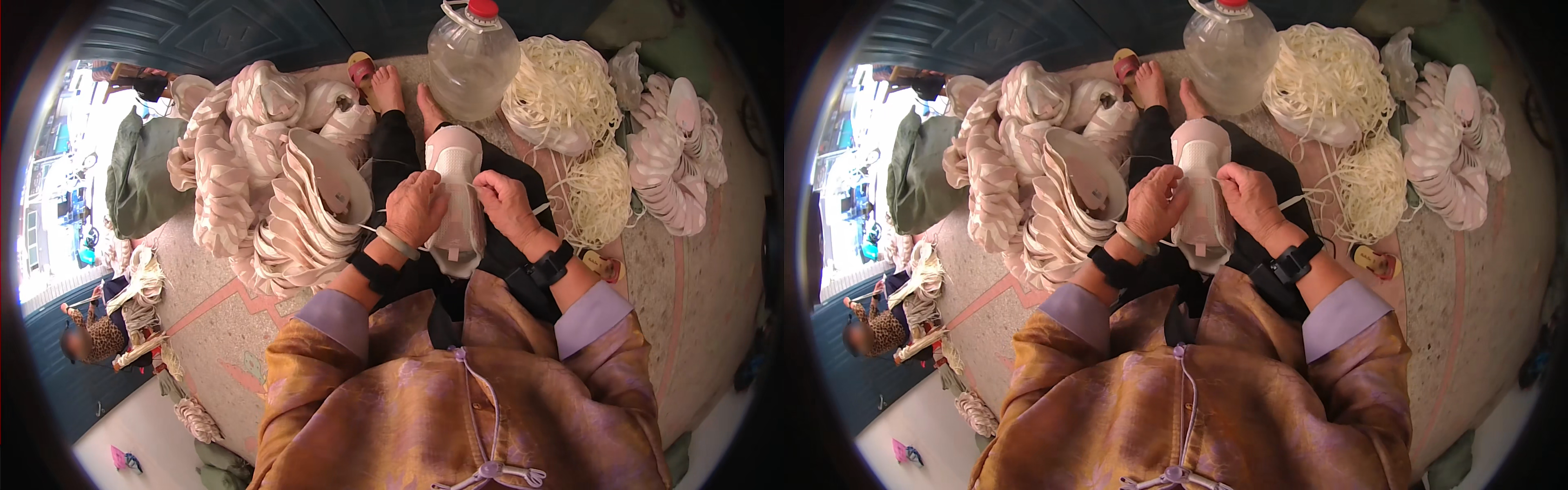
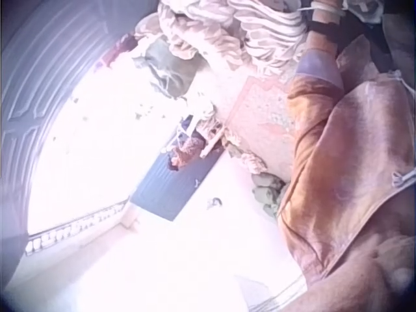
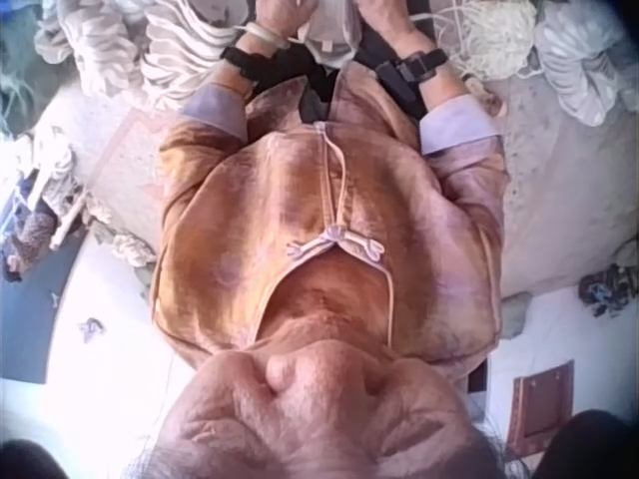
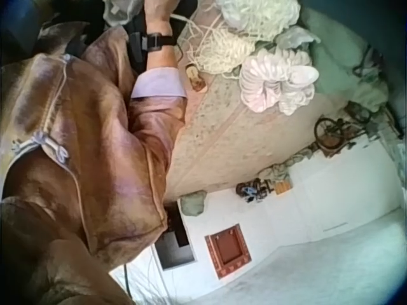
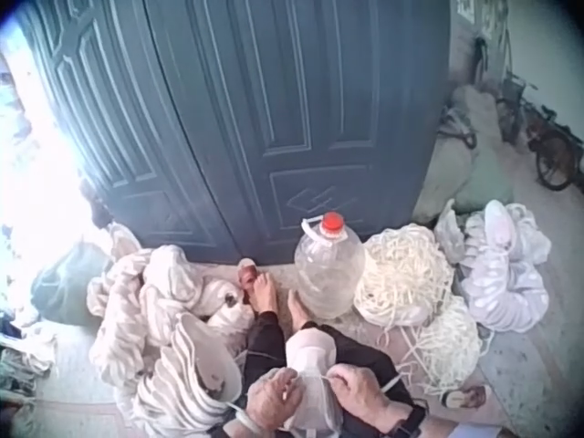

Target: Insert white laces or straps through the eyelets of pink and white sneaker components and organize the finished pieces.

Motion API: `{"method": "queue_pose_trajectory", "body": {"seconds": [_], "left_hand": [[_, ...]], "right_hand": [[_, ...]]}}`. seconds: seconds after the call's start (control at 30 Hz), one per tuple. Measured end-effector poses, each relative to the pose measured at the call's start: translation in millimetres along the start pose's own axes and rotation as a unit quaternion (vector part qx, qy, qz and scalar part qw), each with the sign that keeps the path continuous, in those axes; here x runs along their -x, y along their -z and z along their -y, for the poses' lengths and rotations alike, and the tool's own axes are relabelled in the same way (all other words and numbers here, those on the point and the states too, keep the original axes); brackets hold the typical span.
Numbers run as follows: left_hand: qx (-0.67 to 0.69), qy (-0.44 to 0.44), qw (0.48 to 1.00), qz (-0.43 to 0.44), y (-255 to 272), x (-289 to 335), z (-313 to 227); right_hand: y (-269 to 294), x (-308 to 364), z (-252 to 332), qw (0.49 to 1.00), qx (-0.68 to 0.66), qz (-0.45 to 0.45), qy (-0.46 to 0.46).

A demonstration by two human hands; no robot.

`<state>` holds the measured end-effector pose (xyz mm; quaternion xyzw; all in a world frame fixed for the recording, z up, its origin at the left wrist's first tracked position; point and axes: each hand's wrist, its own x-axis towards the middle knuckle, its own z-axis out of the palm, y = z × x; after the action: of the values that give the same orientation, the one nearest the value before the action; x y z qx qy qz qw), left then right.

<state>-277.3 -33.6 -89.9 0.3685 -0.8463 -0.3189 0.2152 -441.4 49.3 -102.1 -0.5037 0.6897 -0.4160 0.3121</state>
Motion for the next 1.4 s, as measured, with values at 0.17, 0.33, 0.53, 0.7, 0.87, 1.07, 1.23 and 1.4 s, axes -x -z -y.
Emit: {"method": "queue_pose_trajectory", "body": {"seconds": [0.17,0.33,0.53,0.7,0.87,1.07,1.23,1.4], "left_hand": [[0.031,0.035,0.998,0.035,-3,-9,8],[0.009,0.034,0.998,0.045,-6,-10,7],[-0.056,0.008,0.997,0.049,-8,-10,5],[-0.099,-0.022,0.993,0.055,-12,-11,6],[-0.108,-0.041,0.992,0.056,-17,-12,9],[-0.082,-0.016,0.994,0.063,-22,-13,9],[-0.094,-0.006,0.994,0.056,-28,-12,9],[-0.1,-0.031,0.993,0.063,-28,-13,14]], "right_hand": [[-4,-2,-5,0.997,0.053,0.001,0.055],[-4,-3,-5,0.996,0.058,0.014,0.065],[-4,-1,-6,0.992,0.098,0.015,0.076],[-2,-2,-8,0.992,0.094,0.016,0.077],[-3,-3,-7,0.993,0.082,0.015,0.08],[-3,-5,-8,0.993,0.092,-0.002,0.077],[-3,-6,-8,0.993,0.099,-0.001,0.07],[-1,-7,-7,0.994,0.087,0.001,0.071]]}}
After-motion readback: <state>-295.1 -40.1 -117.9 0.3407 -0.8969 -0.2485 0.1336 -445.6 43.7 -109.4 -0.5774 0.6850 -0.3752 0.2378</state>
